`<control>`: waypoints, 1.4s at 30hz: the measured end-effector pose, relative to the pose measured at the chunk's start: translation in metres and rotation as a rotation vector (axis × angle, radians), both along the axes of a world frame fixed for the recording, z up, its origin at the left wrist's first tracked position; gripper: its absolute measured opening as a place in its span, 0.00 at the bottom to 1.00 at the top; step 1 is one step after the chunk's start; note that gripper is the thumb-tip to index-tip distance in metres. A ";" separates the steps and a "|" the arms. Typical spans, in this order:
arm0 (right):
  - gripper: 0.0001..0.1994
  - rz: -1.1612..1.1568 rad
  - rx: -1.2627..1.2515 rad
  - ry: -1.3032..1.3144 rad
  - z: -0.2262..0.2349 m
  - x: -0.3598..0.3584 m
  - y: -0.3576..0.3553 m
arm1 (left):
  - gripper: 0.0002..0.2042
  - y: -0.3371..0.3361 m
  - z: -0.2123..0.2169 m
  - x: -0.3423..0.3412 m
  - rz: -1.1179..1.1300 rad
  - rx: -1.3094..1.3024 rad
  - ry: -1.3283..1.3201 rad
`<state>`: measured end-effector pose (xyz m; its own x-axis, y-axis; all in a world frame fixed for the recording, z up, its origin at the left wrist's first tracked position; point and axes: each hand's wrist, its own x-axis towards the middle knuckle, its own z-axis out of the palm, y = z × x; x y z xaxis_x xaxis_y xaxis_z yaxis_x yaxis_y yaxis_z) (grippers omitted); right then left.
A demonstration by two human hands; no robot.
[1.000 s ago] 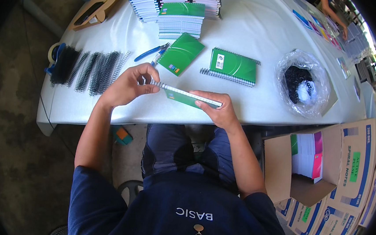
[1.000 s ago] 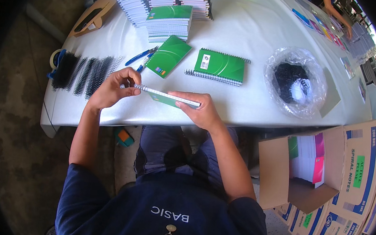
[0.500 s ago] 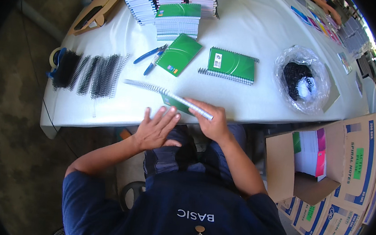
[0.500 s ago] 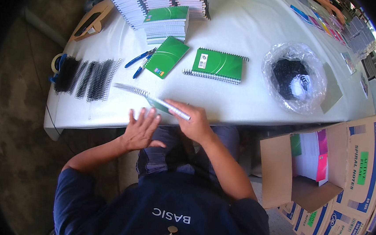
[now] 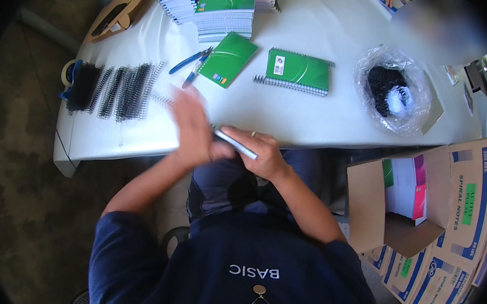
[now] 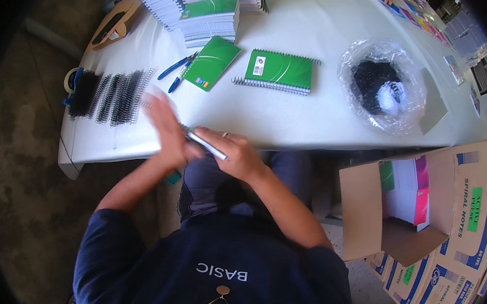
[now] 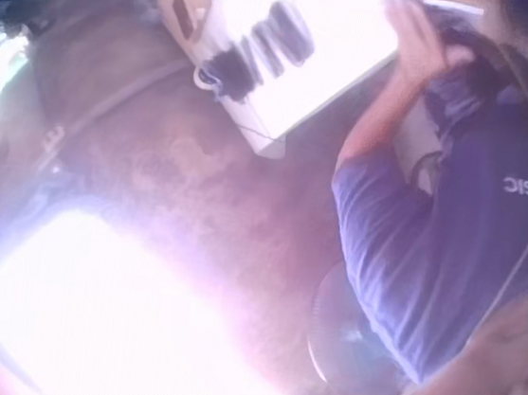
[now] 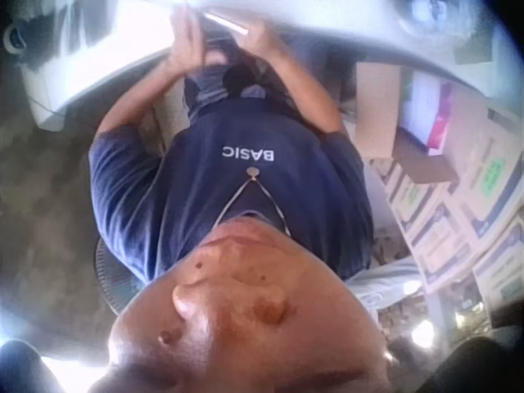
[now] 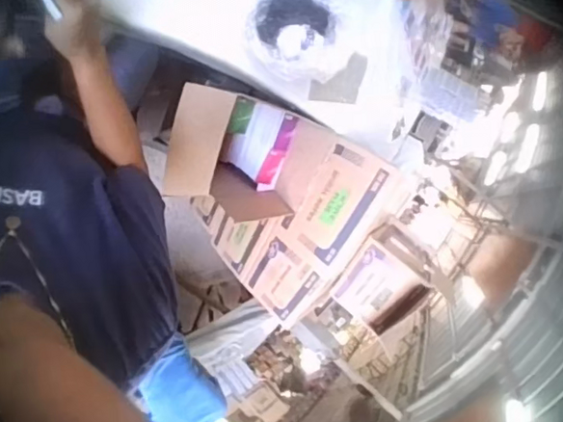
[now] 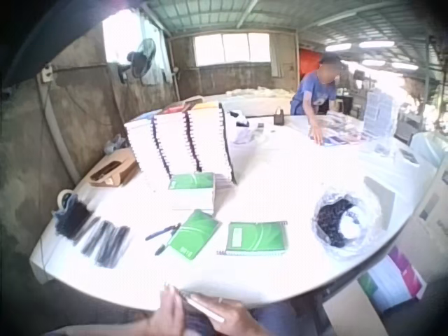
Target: The person takes spiral binding coils and inserts them into stacks of notebook pages by hand, then places the bound notebooks into a cardboard box.
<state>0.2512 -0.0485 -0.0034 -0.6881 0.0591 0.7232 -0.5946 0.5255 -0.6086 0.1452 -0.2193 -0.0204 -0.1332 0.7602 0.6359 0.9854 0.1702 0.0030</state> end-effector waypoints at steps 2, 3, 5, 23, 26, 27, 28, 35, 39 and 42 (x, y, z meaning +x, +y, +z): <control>0.25 -0.077 -0.100 -0.032 -0.006 0.002 0.009 | 0.55 -0.007 -0.005 0.027 -0.229 -0.301 -0.217; 0.26 -0.046 -0.052 -0.065 -0.005 0.007 0.009 | 0.53 -0.008 0.004 0.020 -0.244 -0.253 -0.076; 0.25 -0.031 0.042 -0.081 -0.002 0.005 0.006 | 0.49 0.000 0.021 -0.004 -0.118 -0.007 0.123; 0.27 0.028 -0.086 -0.164 -0.014 -0.001 -0.009 | 0.45 0.024 0.029 0.005 -0.001 0.207 0.191; 0.28 0.157 -0.145 -0.224 -0.018 -0.007 -0.004 | 0.44 0.037 0.019 0.016 0.064 0.175 0.096; 0.28 0.149 -0.308 -0.240 -0.012 -0.009 -0.005 | 0.47 0.021 -0.002 0.027 -0.150 0.038 -0.020; 0.28 0.125 -0.471 -0.258 -0.006 -0.011 -0.003 | 0.50 0.011 -0.024 0.038 -0.357 -0.111 -0.182; 0.32 0.075 -0.443 -0.309 -0.004 -0.009 0.009 | 0.24 0.049 0.077 0.030 0.068 -0.162 -0.031; 0.36 0.097 -0.445 -0.397 -0.009 -0.013 0.007 | 0.13 0.057 0.101 0.029 -0.006 -0.207 -0.338; 0.36 0.091 -0.447 -0.386 -0.002 -0.013 0.007 | 0.11 0.057 0.108 0.024 0.009 -0.249 -0.256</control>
